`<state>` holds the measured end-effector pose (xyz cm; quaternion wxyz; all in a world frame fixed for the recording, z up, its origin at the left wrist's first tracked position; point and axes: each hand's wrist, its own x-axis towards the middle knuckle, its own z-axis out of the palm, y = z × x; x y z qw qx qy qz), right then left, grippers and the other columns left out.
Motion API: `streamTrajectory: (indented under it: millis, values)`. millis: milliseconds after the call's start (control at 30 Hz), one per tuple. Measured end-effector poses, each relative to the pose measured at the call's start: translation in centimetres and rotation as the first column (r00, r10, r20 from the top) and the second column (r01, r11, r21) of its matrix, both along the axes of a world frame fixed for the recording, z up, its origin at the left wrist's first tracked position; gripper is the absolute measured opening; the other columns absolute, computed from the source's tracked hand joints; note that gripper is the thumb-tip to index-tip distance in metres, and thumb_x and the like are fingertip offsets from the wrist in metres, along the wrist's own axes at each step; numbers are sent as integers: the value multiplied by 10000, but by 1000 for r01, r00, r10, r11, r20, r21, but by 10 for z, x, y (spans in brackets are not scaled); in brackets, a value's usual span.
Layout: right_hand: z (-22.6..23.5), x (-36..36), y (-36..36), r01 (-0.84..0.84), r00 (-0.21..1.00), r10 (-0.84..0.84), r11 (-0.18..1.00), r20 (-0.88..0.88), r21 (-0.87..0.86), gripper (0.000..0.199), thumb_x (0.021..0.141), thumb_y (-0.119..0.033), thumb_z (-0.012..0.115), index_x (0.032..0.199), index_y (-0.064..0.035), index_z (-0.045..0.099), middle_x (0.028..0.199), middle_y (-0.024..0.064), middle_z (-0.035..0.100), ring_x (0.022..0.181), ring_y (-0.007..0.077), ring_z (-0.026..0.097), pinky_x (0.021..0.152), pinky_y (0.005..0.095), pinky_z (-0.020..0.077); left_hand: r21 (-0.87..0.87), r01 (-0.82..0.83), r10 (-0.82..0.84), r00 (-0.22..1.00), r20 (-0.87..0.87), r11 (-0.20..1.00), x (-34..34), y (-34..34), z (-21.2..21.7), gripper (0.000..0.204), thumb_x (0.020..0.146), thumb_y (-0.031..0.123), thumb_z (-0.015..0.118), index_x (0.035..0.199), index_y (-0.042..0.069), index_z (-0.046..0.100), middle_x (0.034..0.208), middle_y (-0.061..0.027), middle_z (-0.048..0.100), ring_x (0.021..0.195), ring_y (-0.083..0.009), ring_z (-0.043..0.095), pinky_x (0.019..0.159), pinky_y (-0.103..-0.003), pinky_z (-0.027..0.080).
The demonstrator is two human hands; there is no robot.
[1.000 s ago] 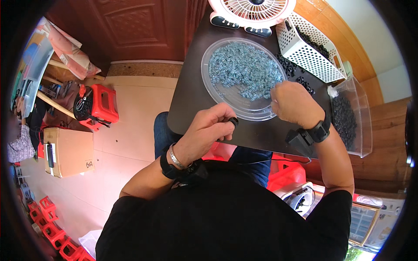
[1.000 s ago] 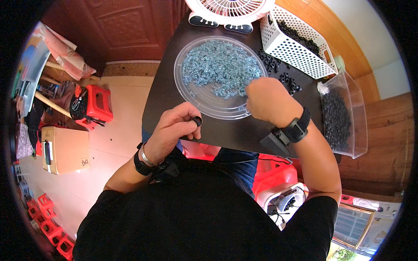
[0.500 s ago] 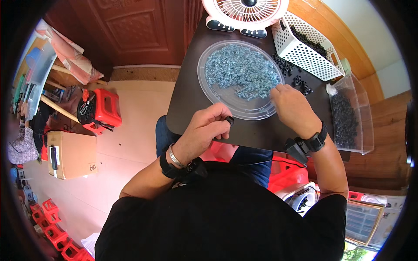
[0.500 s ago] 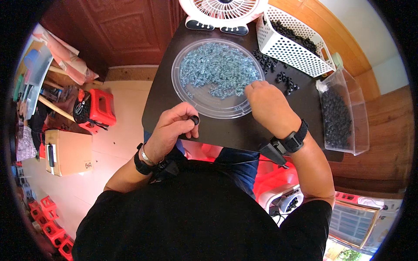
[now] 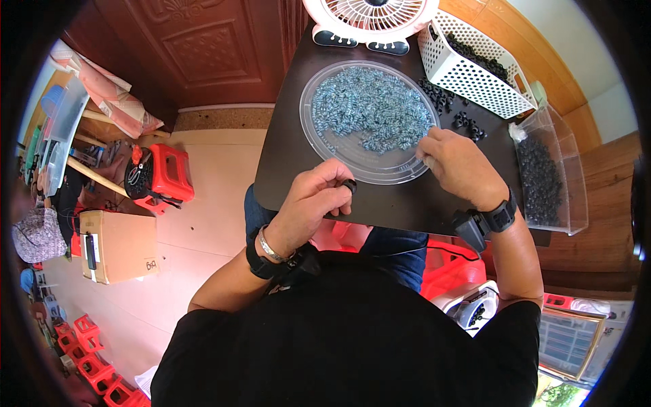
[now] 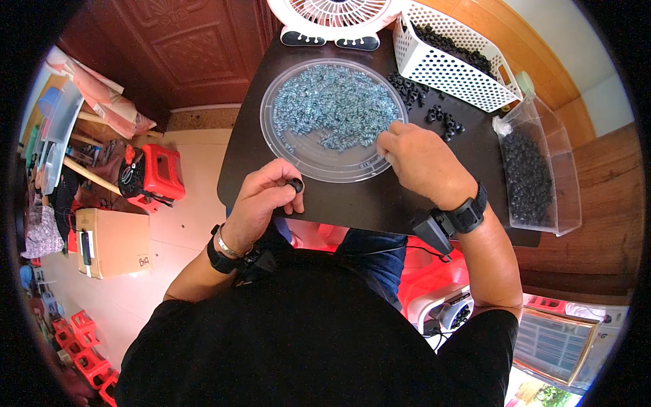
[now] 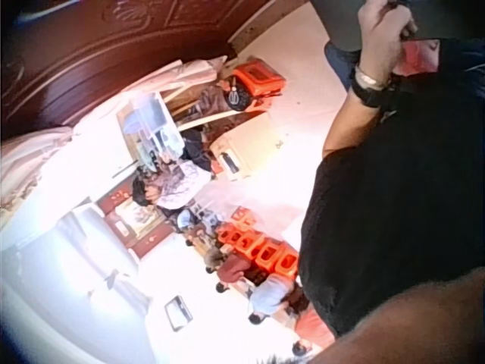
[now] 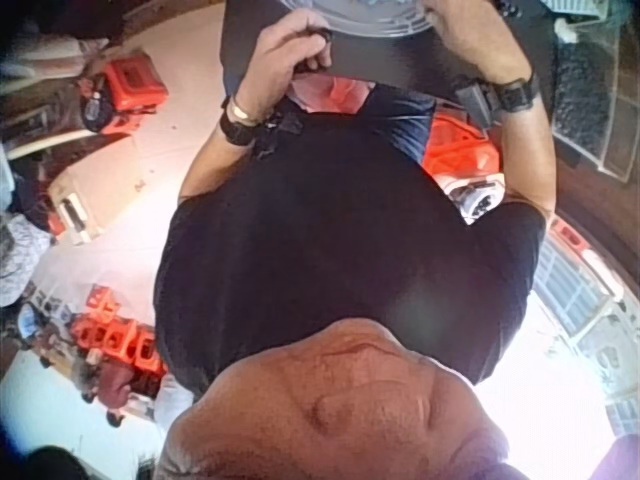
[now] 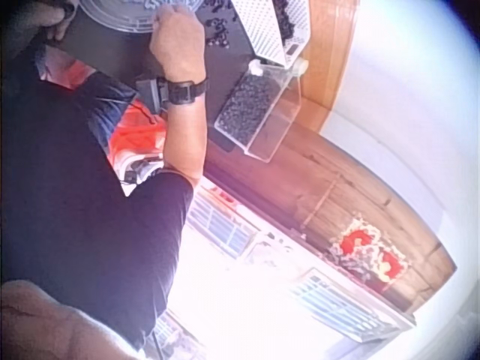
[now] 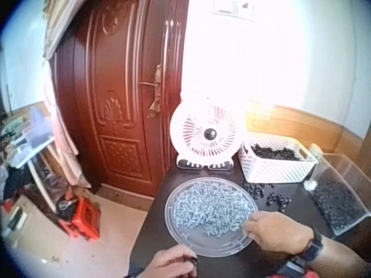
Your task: Assembling small components by inserting blue metal inserts into black plastic housings.
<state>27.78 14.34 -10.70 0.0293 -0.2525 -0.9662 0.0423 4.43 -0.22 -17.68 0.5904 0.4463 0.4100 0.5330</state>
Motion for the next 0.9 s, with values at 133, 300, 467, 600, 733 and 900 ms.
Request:
streamTrajectory:
  millis: [133,300,467,600,733,900]
  values:
    - [-3,-2,-1,15,997,-17,1000,-72,-16,82,803,-52,569,884,-39,573,867,146,579,855,360,581,737,433,478,14,17,-17,999,42,1000,6,0,2,156,879,149,513,976,35,557,797,-26,586,705,-82,536,630,-217,407]
    - [17,-17,-20,-58,978,9,973,-210,-225,87,853,-83,552,913,-22,569,865,184,601,861,397,585,734,456,469,37,58,-58,998,-3,998,15,1,8,204,929,224,520,1027,45,533,801,-21,576,708,-75,526,633,-211,392]
    - [38,-33,-42,-145,981,90,928,-171,-343,120,855,-105,573,928,-11,561,856,185,591,854,402,579,730,458,462,118,33,-19,993,-119,992,18,3,3,205,945,202,529,1055,29,527,802,-15,567,711,-84,518,652,-237,421]
    - [38,-35,-47,-188,975,134,922,-175,-340,127,855,-108,576,920,-2,550,846,185,585,845,397,579,728,459,460,164,48,6,950,-311,985,20,4,11,223,930,166,540,1090,11,527,799,-44,572,708,-108,526,668,-273,449]
    - [37,-34,-50,-185,978,144,930,-148,-317,138,852,-117,581,911,3,546,837,189,587,832,392,586,722,461,461,339,66,124,850,-511,939,23,3,16,168,886,97,553,1037,27,530,762,-152,583,692,-300,602,645,-363,474]
    - [40,-34,-56,-148,986,111,925,-125,-351,154,857,-155,582,884,-4,566,828,190,603,809,400,592,714,471,458,493,111,231,781,-580,863,25,2,16,141,888,89,544,1004,10,529,773,-161,598,729,-336,620,649,-389,481]
